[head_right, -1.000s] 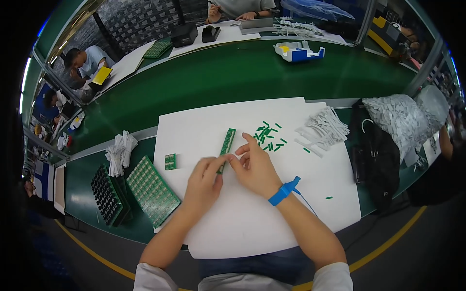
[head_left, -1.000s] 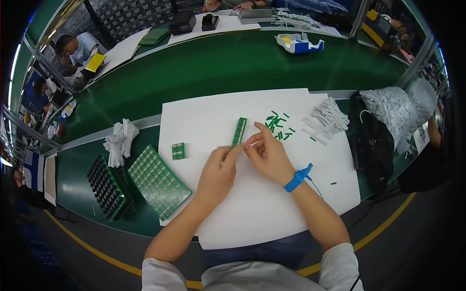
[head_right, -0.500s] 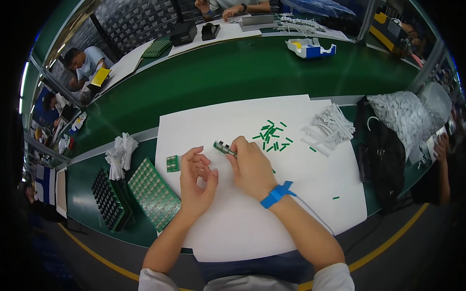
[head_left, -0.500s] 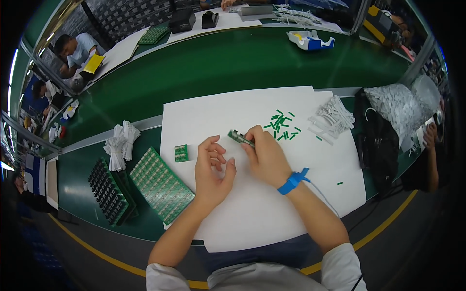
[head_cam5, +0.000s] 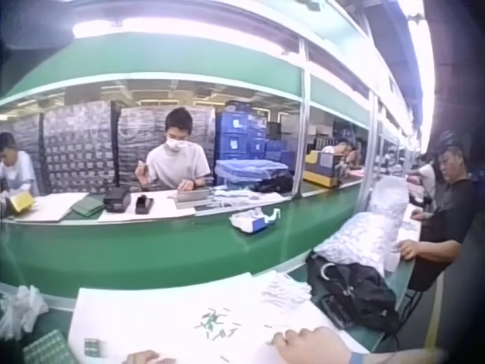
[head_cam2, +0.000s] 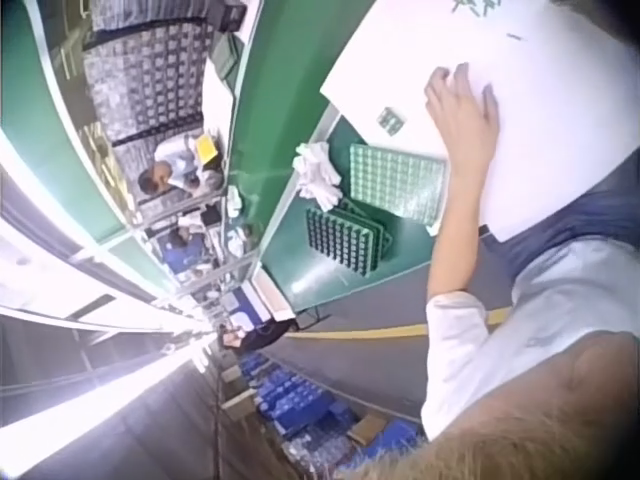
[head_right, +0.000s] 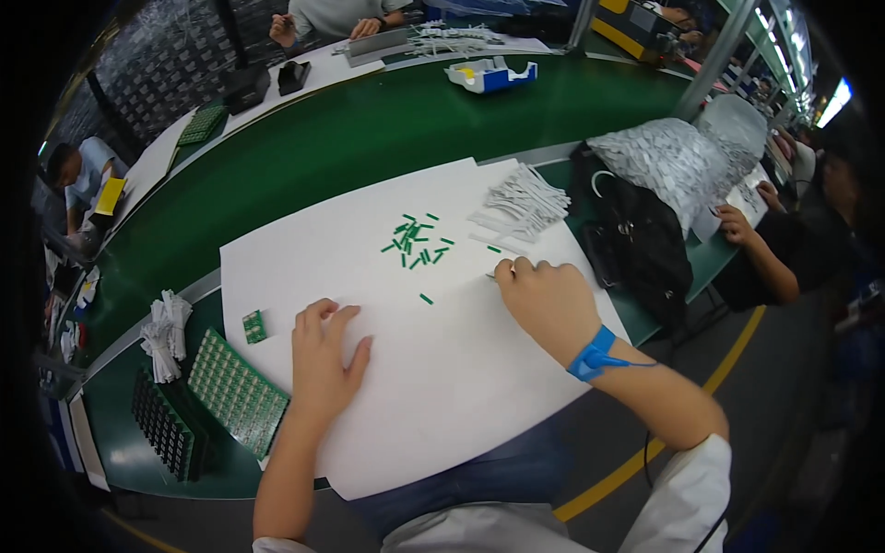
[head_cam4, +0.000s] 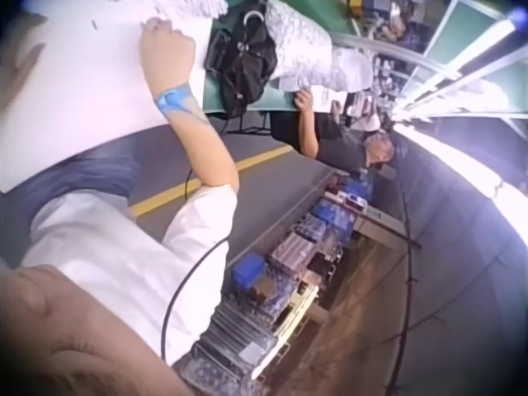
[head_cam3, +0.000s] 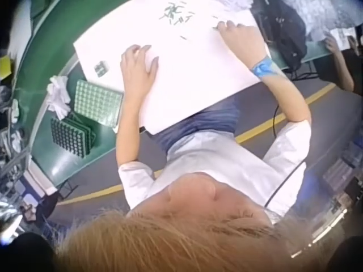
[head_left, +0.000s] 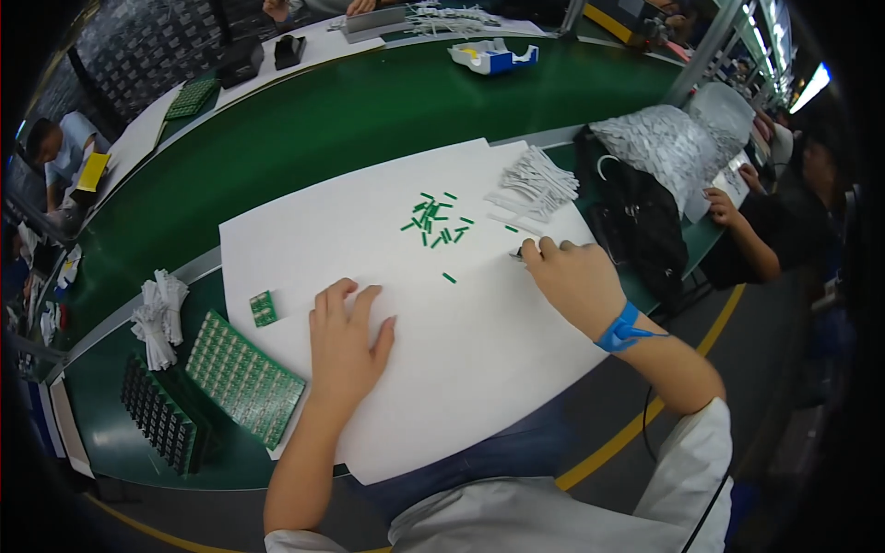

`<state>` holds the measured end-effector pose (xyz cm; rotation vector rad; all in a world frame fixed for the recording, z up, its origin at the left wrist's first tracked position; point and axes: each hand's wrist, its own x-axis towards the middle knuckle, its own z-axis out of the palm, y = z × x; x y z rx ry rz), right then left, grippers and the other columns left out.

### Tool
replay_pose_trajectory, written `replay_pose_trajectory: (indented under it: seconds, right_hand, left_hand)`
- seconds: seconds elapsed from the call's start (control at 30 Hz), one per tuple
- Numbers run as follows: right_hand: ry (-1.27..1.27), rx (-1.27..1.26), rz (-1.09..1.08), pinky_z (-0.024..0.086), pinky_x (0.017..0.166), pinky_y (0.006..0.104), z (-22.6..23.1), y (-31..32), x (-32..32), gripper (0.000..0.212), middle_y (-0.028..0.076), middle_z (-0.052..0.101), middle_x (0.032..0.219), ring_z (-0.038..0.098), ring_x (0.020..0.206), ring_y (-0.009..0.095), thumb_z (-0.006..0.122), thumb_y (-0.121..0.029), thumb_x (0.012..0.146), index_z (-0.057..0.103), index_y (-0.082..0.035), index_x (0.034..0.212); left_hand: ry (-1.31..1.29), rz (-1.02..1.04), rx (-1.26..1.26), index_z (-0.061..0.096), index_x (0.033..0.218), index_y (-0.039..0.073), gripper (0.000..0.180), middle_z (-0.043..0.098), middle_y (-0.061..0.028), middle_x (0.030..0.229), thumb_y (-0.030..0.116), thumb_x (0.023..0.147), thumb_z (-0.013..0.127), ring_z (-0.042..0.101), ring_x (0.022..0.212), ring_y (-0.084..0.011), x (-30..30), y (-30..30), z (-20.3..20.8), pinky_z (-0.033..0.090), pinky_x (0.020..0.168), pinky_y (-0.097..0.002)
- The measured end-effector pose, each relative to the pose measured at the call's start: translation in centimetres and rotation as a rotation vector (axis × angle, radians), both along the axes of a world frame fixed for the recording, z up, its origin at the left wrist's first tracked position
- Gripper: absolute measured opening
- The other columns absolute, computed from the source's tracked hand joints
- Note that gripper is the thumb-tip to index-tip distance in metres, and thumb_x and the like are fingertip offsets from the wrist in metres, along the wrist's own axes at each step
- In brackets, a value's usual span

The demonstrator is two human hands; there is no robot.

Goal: The person assembles electronic components and wire harnesses onto a printed circuit board by hand.

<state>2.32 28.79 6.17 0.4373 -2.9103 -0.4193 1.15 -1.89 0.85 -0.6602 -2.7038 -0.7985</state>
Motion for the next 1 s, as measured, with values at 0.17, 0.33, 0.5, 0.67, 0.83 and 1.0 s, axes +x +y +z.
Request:
replay_pose_trajectory:
  seconds: [0.17,0.33,0.5,0.67,0.83,1.0]
  right_hand:
    - [0.022,0.360,0.160,0.049,0.058,0.0334,-2.2,0.5,-0.8,0.019,0.005,0.063,0.081,0.065,0.075,0.020,0.064,-0.013,0.085,0.065,-0.002,0.101]
    - [0.046,0.527,0.246,0.047,0.059,0.0349,-1.5,0.4,-1.6,0.021,0.007,0.063,0.085,0.063,0.075,0.020,0.065,-0.014,0.085,0.066,-0.002,0.102]
    - [0.029,0.461,0.248,0.047,0.061,0.0337,-3.0,0.6,-1.4,0.019,0.008,0.061,0.086,0.060,0.080,0.021,0.065,-0.013,0.084,0.066,-0.002,0.100]
    - [0.048,0.548,0.178,0.047,0.062,0.0330,-4.3,-0.4,-1.4,0.017,0.006,0.060,0.085,0.059,0.081,0.021,0.064,-0.015,0.085,0.065,-0.004,0.098]
    - [0.035,0.684,0.238,0.048,0.063,0.0323,-3.7,0.3,-2.0,0.018,0.006,0.061,0.086,0.060,0.080,0.021,0.063,-0.017,0.087,0.064,-0.005,0.100]
    - [0.069,0.725,0.370,0.048,0.063,0.0321,-3.5,0.8,-2.4,0.020,0.007,0.062,0.088,0.059,0.081,0.021,0.063,-0.018,0.087,0.063,-0.004,0.101]
  left_hand:
    - [0.023,-0.019,-0.027,0.060,0.126,0.003,0.043,0.052,-0.0203,0.125,0.014,0.086,0.072,0.051,0.117,-0.0366,0.0,0.3,-0.3,0.042,0.096,-0.0458]
    - [0.015,-0.018,-0.029,0.060,0.126,0.003,0.043,0.052,-0.0205,0.126,0.015,0.087,0.071,0.051,0.117,-0.0366,0.2,0.1,-0.4,0.042,0.095,-0.0457]
    - [0.008,-0.023,-0.038,0.059,0.129,0.003,0.046,0.050,-0.0215,0.128,0.017,0.088,0.072,0.049,0.120,-0.0372,0.4,0.5,-0.8,0.040,0.095,-0.0468]
    - [0.041,-0.006,-0.076,0.055,0.135,0.003,0.052,0.048,-0.0229,0.131,0.022,0.089,0.071,0.046,0.122,-0.0379,0.6,0.6,-1.1,0.037,0.096,-0.0473]
    - [0.040,-0.003,-0.101,0.054,0.137,0.004,0.053,0.048,-0.0232,0.132,0.024,0.090,0.069,0.046,0.123,-0.0379,0.5,0.6,-1.3,0.036,0.097,-0.0474]
    - [0.107,0.035,-0.238,0.050,0.147,0.005,0.060,0.041,-0.0296,0.148,0.031,0.094,0.063,0.041,0.134,-0.0403,0.3,0.8,-1.6,0.034,0.097,-0.0497]
